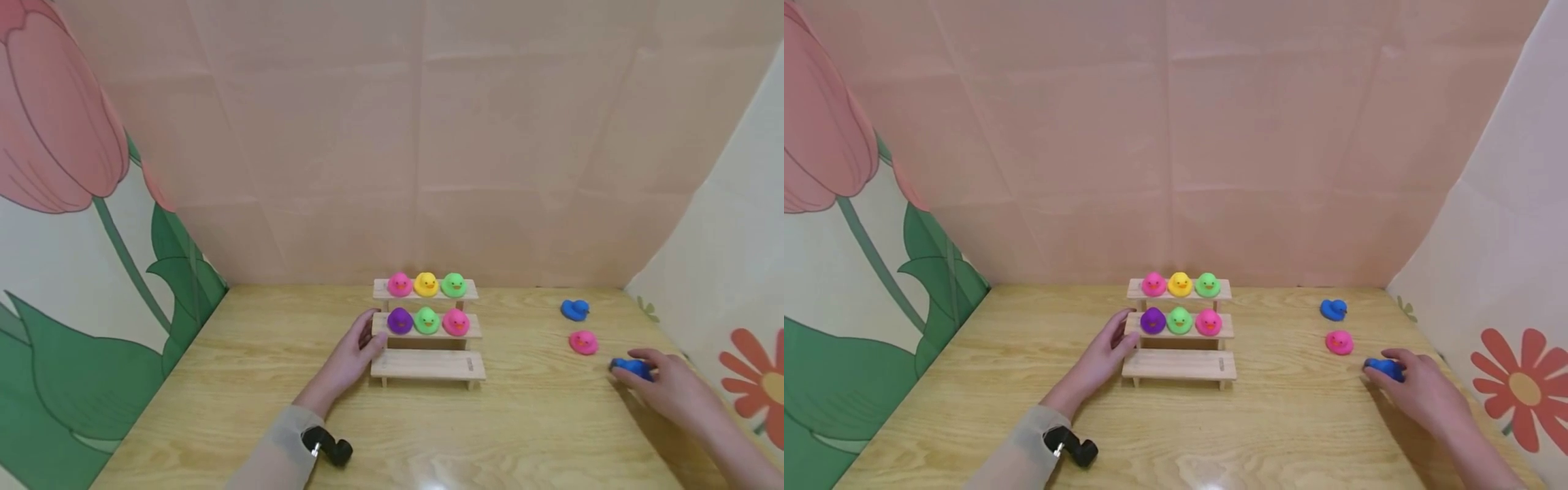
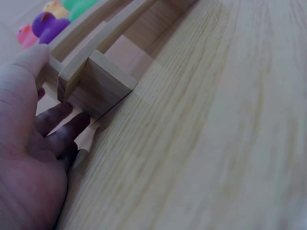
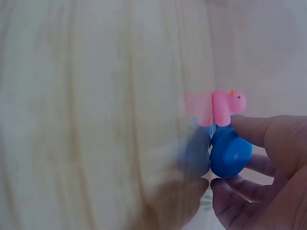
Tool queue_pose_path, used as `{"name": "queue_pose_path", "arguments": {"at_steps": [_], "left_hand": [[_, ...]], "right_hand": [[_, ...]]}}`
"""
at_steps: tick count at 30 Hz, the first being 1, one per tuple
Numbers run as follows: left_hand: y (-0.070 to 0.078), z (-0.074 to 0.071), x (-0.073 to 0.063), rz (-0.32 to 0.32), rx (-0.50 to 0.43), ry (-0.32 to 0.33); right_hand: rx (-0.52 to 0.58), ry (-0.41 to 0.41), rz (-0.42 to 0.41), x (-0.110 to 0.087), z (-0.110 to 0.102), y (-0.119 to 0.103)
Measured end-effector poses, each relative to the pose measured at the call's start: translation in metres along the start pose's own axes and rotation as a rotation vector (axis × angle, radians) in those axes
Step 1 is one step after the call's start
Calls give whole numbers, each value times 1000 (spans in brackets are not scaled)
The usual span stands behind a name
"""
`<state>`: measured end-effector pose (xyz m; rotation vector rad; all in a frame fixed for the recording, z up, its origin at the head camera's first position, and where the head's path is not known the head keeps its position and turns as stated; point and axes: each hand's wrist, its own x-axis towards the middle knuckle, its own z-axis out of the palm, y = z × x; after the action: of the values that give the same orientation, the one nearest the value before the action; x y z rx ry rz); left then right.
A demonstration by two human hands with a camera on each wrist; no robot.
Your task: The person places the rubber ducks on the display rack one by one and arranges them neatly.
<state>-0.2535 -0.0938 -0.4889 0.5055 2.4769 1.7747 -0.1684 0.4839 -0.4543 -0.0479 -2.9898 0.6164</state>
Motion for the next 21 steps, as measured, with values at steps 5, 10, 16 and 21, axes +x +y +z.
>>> {"name": "queue_pose_path", "arguments": {"at_steps": [5, 10, 16, 21], "left_hand": [[0, 1, -1, -2, -2, 5], [1, 1, -2, 2, -12, 6], [0, -1, -2, 1, 10, 9], [0, -1, 0, 19, 5, -4]], "right_hand": [[-4, -9, 19, -1, -4, 0], [-26, -16, 48, -3, -6, 0], [-38, -10, 76, -6, -6, -1], [-36, -4, 75, -9, -6, -4]]}}
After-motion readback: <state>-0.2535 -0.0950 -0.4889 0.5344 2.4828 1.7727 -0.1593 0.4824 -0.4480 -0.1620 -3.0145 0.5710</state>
